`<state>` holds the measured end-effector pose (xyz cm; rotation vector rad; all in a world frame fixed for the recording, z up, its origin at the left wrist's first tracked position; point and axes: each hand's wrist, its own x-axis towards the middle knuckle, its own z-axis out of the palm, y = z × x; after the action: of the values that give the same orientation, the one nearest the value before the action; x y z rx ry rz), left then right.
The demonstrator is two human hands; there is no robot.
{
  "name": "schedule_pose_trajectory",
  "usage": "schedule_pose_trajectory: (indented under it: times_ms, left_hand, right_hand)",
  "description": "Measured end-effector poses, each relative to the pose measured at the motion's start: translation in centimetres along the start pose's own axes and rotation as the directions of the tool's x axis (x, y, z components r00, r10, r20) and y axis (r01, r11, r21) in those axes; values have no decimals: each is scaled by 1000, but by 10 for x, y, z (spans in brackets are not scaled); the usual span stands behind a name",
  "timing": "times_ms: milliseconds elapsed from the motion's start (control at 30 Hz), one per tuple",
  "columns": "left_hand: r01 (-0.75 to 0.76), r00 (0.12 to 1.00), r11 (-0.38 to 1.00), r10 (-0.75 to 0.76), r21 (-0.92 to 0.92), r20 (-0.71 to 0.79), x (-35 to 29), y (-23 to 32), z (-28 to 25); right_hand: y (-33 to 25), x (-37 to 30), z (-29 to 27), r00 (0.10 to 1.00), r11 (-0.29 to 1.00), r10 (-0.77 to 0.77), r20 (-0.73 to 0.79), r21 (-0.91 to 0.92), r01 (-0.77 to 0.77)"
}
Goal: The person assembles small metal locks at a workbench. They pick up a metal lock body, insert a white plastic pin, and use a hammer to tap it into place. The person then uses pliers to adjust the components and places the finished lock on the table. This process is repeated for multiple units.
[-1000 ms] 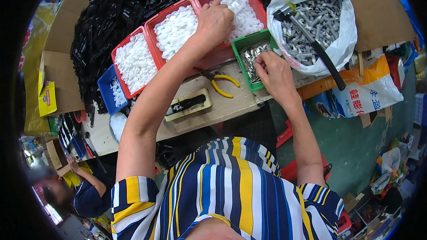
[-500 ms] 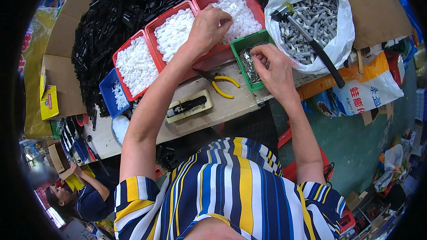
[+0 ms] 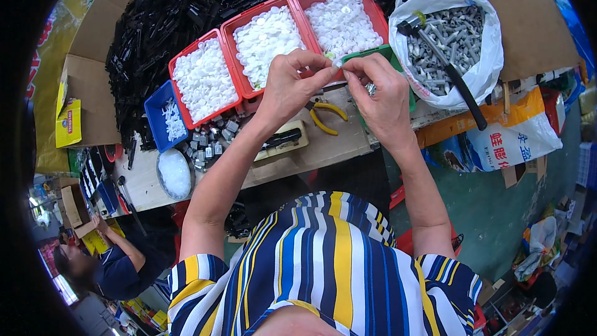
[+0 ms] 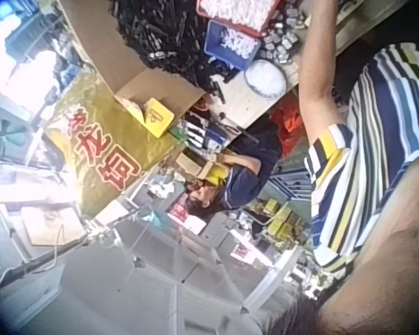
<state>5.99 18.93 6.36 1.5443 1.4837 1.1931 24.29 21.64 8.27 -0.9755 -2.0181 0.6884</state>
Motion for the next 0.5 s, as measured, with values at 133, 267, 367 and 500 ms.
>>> schedule_pose_trajectory:
  times_ms: [133,267,367,500]
  left_hand:
    - [-188,979,962,199,200,-34,-7,-1,1]
    - [-412,881,764,473,497,4,-13,9,3]
    - [-348,926,853,378,389,-1,-19,4,0]
    - [163,985,943,-140,-291,98,-29,7,-5]
  right_hand:
    - [0,-5,0,999,999,-9,46,-42,11]
    - [-2,-10,2,997,996,-24,70,-89,30]
    - [-5,-9,0,993,998,53,101,17,-55]
    - [3,-11,-3,972,933,150,181,298,-199]
